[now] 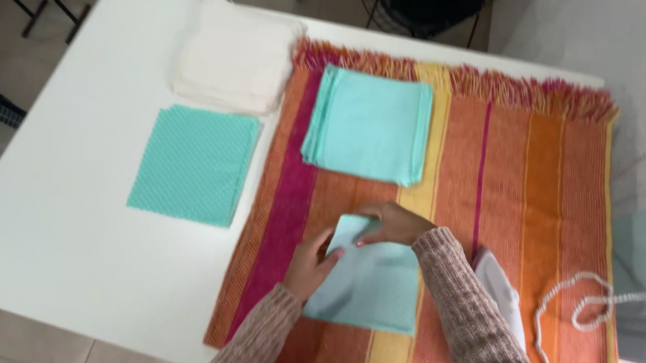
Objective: Ironing small squares of fabric on a workshop table.
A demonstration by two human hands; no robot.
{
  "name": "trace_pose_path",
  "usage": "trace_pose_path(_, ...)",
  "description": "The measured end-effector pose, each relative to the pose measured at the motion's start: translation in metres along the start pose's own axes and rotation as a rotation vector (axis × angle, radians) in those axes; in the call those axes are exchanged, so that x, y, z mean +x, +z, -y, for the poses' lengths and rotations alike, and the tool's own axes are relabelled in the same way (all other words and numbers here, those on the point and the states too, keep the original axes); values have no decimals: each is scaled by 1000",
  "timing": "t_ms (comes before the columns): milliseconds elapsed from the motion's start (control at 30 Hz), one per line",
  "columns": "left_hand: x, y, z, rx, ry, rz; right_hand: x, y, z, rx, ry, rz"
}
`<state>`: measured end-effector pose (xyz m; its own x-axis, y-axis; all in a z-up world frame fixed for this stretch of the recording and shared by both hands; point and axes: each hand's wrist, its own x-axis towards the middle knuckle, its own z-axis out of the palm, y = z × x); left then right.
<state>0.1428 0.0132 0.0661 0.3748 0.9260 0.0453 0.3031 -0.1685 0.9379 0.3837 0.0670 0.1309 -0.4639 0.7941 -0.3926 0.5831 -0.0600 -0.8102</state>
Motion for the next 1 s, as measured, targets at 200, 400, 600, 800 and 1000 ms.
trace_pose_path(200, -16, -38, 52, -775, -428, 354, 28, -54, 45, -45, 69, -270)
trace_pose_path(400, 137, -86, -18, -674, -599, -74, 48, -122, -1, -58, 116, -704)
trace_pose_path(600, 298, -71, 39, -373, -198, -65, 94, -146, -42, 36, 392, -968)
trace_pose_path(800, 304, -67, 55, -330, -85, -265, 122, -139, -104, -74, 293, -1219)
trace_pose_path(1000, 157, -139, 62, 622, 41, -565, 56, -38, 10, -166, 10, -1488)
